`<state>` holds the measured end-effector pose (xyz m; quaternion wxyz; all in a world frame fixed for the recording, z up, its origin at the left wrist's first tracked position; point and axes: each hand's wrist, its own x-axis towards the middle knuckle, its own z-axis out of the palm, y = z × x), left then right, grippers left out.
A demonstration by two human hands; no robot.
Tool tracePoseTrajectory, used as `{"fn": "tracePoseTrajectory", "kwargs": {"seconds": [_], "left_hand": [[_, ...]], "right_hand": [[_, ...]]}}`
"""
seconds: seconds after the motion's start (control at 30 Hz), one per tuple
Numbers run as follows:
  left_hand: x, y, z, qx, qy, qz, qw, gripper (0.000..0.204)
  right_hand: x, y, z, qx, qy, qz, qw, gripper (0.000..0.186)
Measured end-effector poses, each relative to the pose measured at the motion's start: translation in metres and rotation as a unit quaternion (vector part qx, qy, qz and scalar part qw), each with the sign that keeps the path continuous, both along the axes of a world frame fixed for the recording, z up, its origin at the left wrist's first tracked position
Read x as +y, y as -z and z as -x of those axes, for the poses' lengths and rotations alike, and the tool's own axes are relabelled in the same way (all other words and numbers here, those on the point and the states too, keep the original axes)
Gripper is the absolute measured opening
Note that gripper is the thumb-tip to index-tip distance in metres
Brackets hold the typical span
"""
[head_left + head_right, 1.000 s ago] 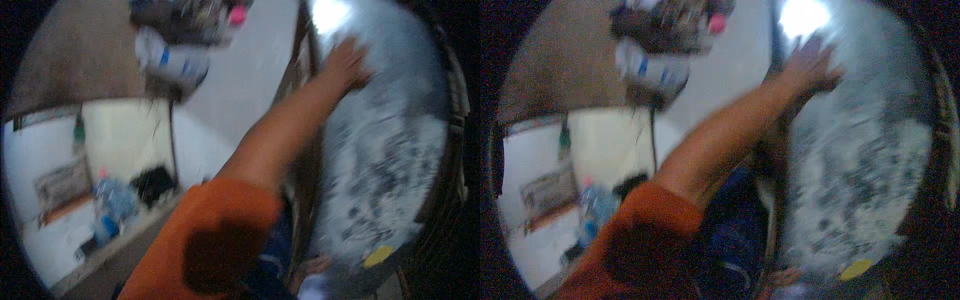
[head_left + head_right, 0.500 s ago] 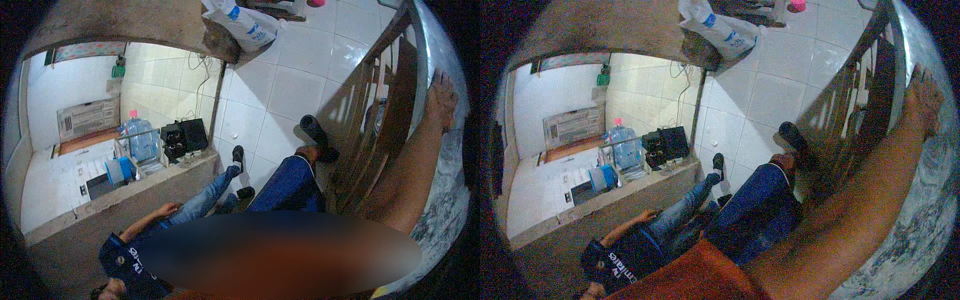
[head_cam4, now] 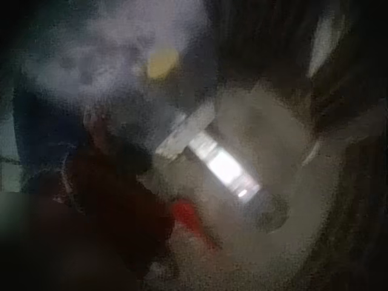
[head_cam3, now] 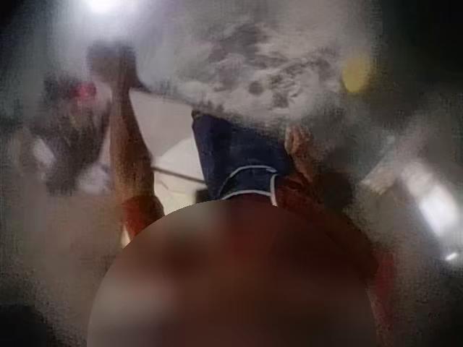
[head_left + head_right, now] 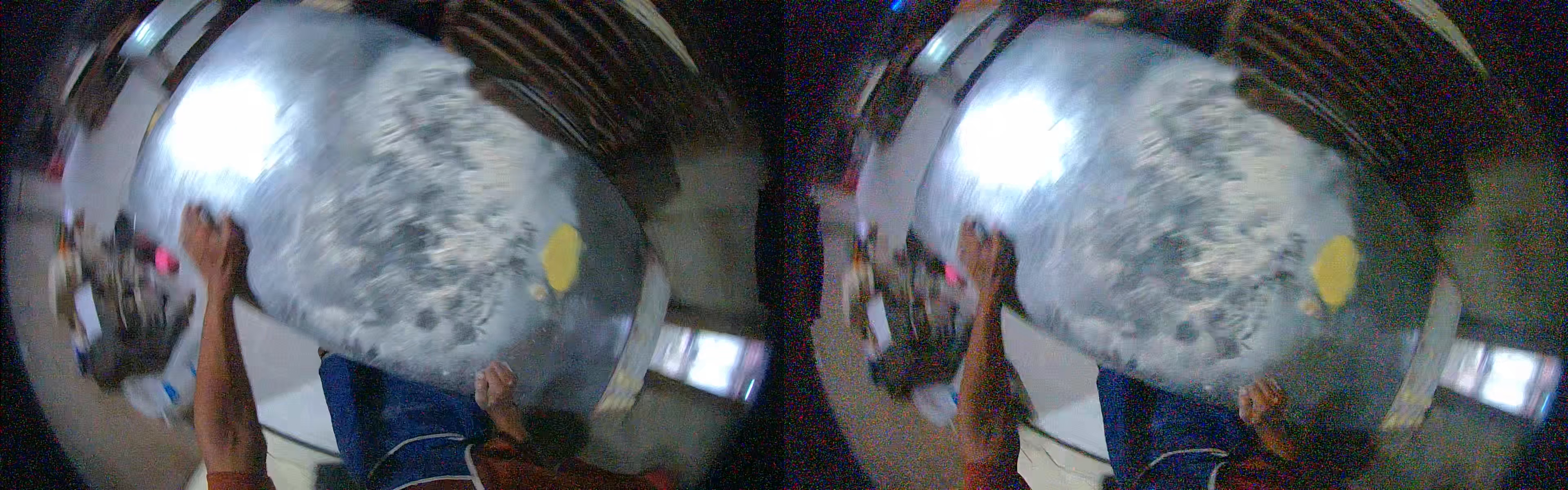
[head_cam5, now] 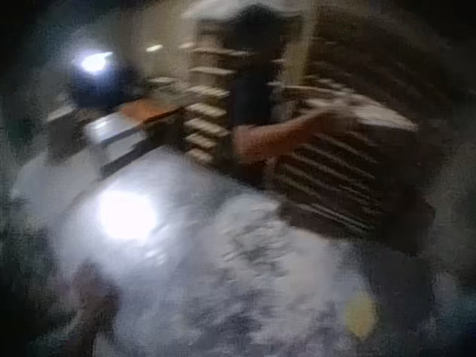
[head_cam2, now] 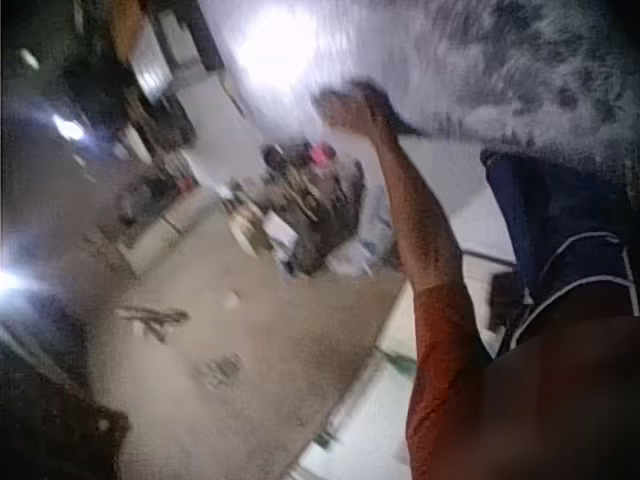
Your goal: The person shapes small dough balls into ring shapes by hand and places them on a wooden board. Another person works alongside, also shaping dough and arranging it on the board. The workspace is a floured table with dough balls and shaped rings visible throughout.
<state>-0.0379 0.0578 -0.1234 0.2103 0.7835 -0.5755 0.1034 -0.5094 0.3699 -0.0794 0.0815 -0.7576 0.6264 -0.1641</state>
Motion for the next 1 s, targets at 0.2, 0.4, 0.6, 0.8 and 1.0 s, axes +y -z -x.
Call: {"fn": "tracePoseTrajectory", "kwargs": {"seconds": [0.2,0.4,0.6,0.8,1.0], "left_hand": [[-0.034,0.000,-0.058,0.042,0.174,-0.005,0.984,0.046],[-0.013,-0.018,-0.028,-0.215,0.225,0.102,0.945,0.052],[0.024,-0.024,-0.011,-0.193,0.368,0.136,0.900,0.053],[0.010,-0.027,0.001,-0.209,0.292,0.177,0.916,0.053],[0.002,-0.016,-0.026,-0.193,0.239,0.166,0.937,0.054]], "right_hand": [[0.013,-0.017,-0.008,-0.086,0.142,0.087,0.982,0.015],[0.027,0.001,-0.004,-0.100,0.205,-0.003,0.974,0.018],[0.021,0.029,-0.015,-0.134,0.284,0.034,0.949,0.021],[0.030,-0.018,-0.009,-0.217,0.302,0.106,0.922,0.013],[0.028,-0.025,-0.022,-0.191,0.349,0.154,0.905,0.012]]}}
